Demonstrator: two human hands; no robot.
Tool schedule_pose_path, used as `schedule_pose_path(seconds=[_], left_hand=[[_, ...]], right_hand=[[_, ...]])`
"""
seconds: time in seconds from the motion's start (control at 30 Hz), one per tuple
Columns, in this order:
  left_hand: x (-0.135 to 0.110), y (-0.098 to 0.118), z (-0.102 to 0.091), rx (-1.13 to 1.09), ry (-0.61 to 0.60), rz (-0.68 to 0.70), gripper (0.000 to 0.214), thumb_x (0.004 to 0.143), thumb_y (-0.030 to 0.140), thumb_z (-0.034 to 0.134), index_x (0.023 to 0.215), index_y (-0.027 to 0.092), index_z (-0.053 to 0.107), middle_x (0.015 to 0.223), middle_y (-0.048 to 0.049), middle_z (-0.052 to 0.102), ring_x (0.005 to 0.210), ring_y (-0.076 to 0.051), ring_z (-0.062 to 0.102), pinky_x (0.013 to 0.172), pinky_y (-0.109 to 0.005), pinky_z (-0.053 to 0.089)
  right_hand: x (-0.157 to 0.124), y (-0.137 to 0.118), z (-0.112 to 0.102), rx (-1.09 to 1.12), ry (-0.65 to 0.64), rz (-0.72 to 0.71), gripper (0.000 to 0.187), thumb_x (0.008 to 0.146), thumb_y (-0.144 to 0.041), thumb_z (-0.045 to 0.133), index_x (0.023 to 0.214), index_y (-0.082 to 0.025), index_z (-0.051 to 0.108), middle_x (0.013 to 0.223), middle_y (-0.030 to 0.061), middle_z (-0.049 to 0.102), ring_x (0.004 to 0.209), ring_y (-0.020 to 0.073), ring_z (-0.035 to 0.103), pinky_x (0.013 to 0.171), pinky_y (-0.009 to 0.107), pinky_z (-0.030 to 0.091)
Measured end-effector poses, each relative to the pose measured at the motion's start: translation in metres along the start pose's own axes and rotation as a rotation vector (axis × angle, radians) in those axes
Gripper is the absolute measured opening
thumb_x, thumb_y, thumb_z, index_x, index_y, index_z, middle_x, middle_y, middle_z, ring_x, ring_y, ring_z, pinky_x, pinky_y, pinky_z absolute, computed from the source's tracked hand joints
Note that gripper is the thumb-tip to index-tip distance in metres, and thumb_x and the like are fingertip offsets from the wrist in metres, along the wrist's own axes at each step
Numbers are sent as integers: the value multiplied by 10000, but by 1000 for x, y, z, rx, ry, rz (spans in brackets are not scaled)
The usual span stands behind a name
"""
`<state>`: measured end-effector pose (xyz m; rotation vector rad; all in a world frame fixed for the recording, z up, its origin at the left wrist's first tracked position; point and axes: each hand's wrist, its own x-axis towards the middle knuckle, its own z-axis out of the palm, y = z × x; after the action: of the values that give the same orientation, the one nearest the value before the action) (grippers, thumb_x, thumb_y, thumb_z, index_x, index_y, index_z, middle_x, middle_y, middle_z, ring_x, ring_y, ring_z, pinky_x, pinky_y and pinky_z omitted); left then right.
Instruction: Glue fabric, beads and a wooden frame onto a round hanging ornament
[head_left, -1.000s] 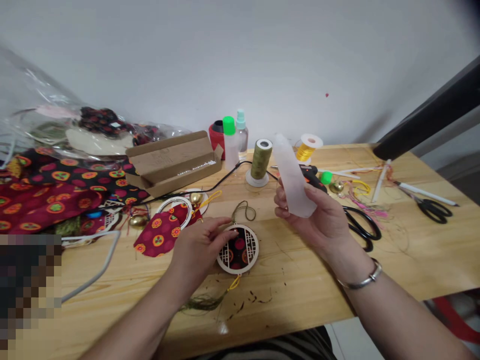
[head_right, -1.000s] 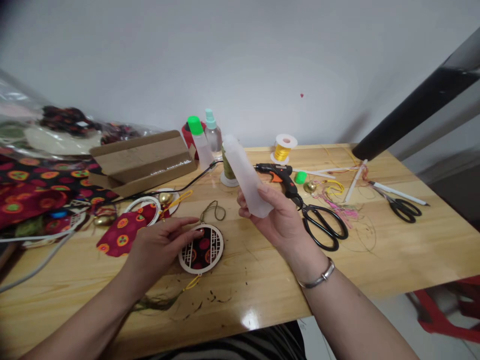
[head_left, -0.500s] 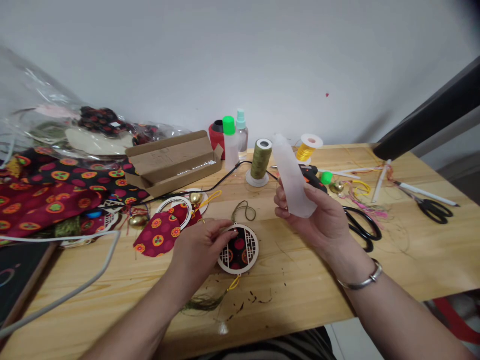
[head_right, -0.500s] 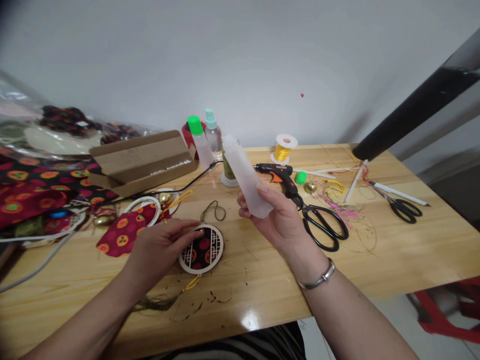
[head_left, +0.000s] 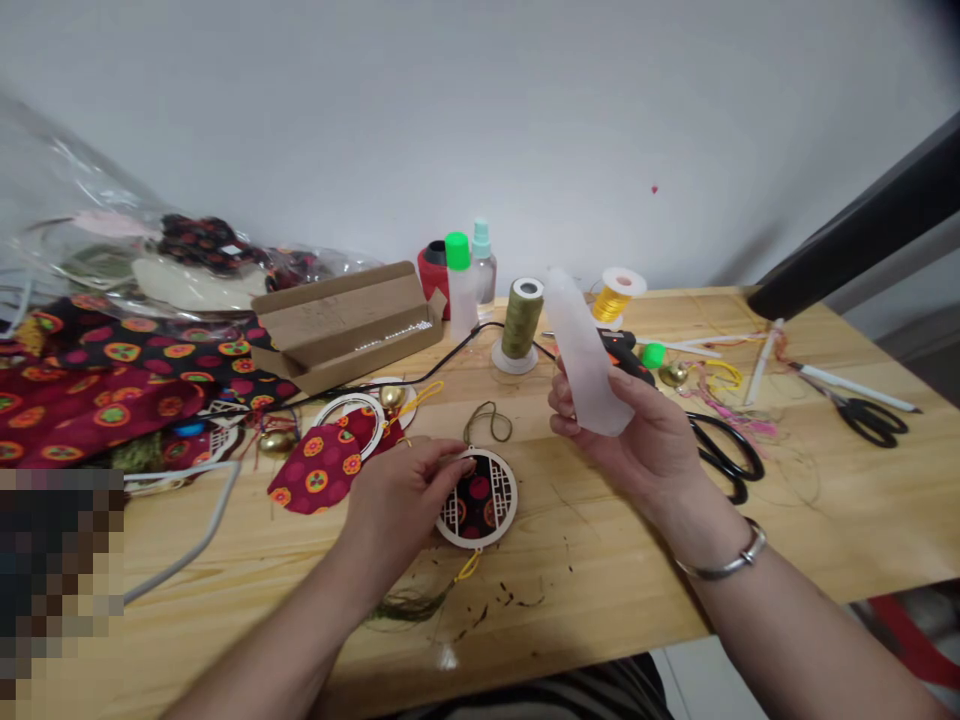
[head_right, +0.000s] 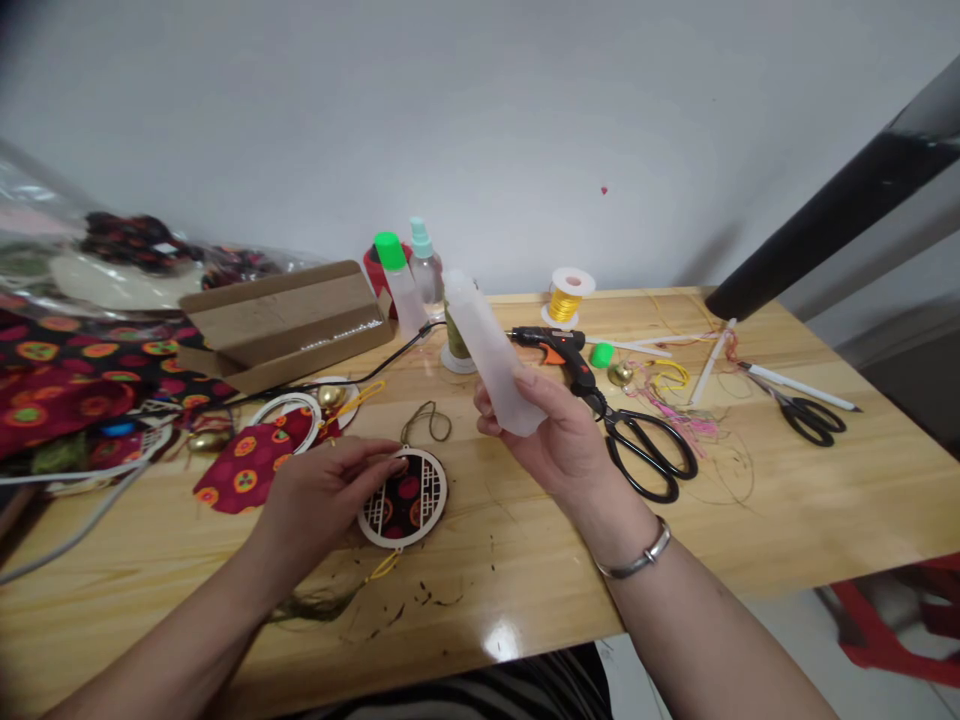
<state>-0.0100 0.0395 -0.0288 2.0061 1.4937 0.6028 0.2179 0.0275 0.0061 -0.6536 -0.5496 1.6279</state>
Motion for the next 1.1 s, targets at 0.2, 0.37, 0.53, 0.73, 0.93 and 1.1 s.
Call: schedule_pose_path(seconds=[0.2, 0.37, 0.53, 0.73, 0.93, 1.1], left_hand=[[0, 1, -1, -2, 11, 21, 204, 800, 397, 601, 883, 269, 736, 840, 12, 755, 779, -187, 675, 694, -304, 486], [0, 4, -4, -5, 57, 38, 237, 832, 383, 561, 896, 235, 734, 855, -7, 758, 791, -186, 677, 715, -298, 495], [-2, 9, -5, -113, 115, 15, 259, 840, 385, 548, 906, 210, 728, 882, -20, 758, 798, -180, 679, 725, -280, 509], [-1, 9, -4, -201, 73, -107, 319, 758, 433, 638, 934, 182, 723, 792, -28, 755, 691, -181, 681, 638, -278, 528], [-1, 9, 0, -80, 46, -57, 271, 767, 440, 628, 904, 232, 733, 838, -16, 757, 753, -193, 686, 699, -304, 515], [0, 6, 3, -61, 24, -38, 251, 792, 438, 599, 916, 261, 728, 878, -6, 756, 799, -199, 685, 706, -307, 509]], right_hand=[[0, 0, 0, -7, 0, 3, 309, 719, -289, 638, 994, -149, 640, 758, 49, 572, 705, 145, 480, 552, 243, 380], [0, 0, 0, -31, 7, -3, 275, 720, -302, 631, 961, -169, 641, 762, 43, 570, 699, 147, 474, 549, 252, 373], [0, 0, 0, -48, -12, -10, 211, 747, -295, 612, 922, -180, 642, 773, 42, 566, 706, 145, 473, 552, 251, 363], [-1, -1, 1, -98, 4, -9, 312, 705, -339, 641, 979, -190, 626, 761, 32, 556, 683, 151, 465, 550, 267, 364], [-1, -1, 1, -87, -21, -8, 309, 715, -330, 640, 979, -170, 626, 753, 36, 558, 672, 144, 466, 556, 265, 368], [-1, -1, 1, -85, -13, -12, 296, 722, -329, 631, 979, -181, 626, 770, 34, 556, 691, 144, 473, 554, 262, 372]])
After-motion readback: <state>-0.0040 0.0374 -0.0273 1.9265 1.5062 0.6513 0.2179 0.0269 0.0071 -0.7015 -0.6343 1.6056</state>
